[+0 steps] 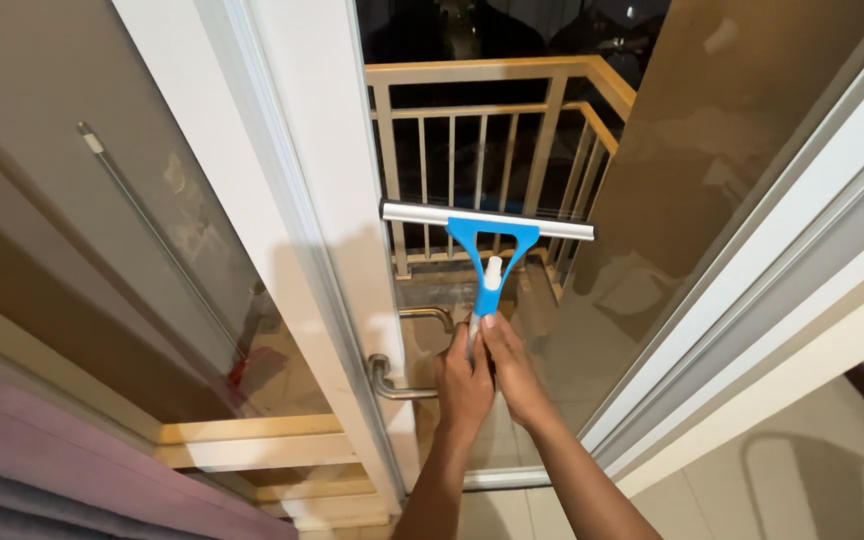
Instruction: Cleaning a glass sliding door using a squeegee and a cloth.
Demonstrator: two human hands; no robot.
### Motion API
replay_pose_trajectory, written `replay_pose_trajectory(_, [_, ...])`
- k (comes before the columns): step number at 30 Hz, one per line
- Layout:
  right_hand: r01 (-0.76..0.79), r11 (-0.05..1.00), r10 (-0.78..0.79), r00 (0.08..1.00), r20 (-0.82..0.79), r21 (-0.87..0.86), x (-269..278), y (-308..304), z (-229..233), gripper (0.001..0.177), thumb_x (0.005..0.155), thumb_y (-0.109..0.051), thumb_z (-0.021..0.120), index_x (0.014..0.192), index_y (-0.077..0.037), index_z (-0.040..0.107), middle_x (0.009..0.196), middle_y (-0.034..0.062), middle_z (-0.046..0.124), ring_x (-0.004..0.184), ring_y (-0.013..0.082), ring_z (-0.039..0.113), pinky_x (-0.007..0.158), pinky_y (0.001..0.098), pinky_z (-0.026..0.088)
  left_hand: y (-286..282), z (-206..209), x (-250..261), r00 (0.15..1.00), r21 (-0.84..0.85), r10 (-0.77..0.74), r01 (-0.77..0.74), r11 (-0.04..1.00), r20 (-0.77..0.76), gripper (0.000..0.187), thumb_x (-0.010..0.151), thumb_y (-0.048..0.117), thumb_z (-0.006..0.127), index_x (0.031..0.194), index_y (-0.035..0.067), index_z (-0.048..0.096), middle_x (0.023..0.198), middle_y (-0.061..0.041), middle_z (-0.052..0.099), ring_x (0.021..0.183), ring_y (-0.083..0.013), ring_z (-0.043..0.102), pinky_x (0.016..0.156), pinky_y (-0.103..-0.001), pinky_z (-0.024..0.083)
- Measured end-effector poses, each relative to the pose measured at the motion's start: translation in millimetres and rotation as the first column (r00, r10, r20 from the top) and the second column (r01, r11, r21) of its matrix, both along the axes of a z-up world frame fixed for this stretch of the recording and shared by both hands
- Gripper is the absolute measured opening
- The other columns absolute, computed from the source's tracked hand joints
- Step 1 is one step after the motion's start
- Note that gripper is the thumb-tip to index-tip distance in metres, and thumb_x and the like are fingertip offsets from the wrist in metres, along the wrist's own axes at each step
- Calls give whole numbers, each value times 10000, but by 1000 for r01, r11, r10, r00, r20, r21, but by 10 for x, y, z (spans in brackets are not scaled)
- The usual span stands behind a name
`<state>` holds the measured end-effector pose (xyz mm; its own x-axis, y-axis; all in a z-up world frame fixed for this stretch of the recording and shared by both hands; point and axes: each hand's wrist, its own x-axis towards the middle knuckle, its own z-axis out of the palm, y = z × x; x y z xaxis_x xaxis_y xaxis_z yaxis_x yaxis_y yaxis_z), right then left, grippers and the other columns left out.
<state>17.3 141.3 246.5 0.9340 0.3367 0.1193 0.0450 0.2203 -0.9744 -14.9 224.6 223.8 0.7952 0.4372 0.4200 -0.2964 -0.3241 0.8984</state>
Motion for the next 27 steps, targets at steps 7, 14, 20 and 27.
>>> replay_pose_trajectory(7, [-25, 991, 28, 999, 18, -130, 66, -242, -56, 357, 1043, -381, 481, 1139, -79, 645, 987, -3, 633, 934, 90, 559, 846, 266, 466, -286, 13, 27, 994, -77, 59, -52, 996, 94, 260, 1029, 203, 484, 1115, 12, 637, 687, -209, 650, 589, -369, 675, 541, -430, 477])
replay_pose_trajectory(14, [-92, 979, 96, 995, 13, -180, 87, -367, -218, 367, 1066, -386, 496, 1160, -64, 647, 977, 14, 629, 915, 109, 551, 822, 282, 470, -404, -284, 59, 986, -50, 136, -131, 990, 94, 272, 1045, 229, 478, 1104, 7, 625, 746, -222, 668, 669, -419, 679, 583, -472, 491])
replay_pose_trajectory(20, [-109, 969, 109, 994, -13, -224, 97, -434, -339, 379, 1046, -394, 499, 1172, -71, 653, 988, 6, 642, 928, 95, 556, 839, 271, 476, -493, -476, 42, 991, -90, 132, -129, 987, 21, 304, 1079, 265, 454, 1006, -1, 582, 664, -186, 628, 589, -366, 653, 564, -440, 470])
replay_pose_trajectory(27, [-161, 939, 146, 987, -71, -303, 124, -537, -465, 388, 1064, -406, 503, 1171, -63, 648, 853, 12, 518, 792, 118, 458, 677, 292, 402, -578, -501, 3, 991, -202, 119, -104, 974, 60, 291, 1011, 208, 477, 1136, -30, 588, 607, -171, 623, 492, -321, 651, 464, -412, 454])
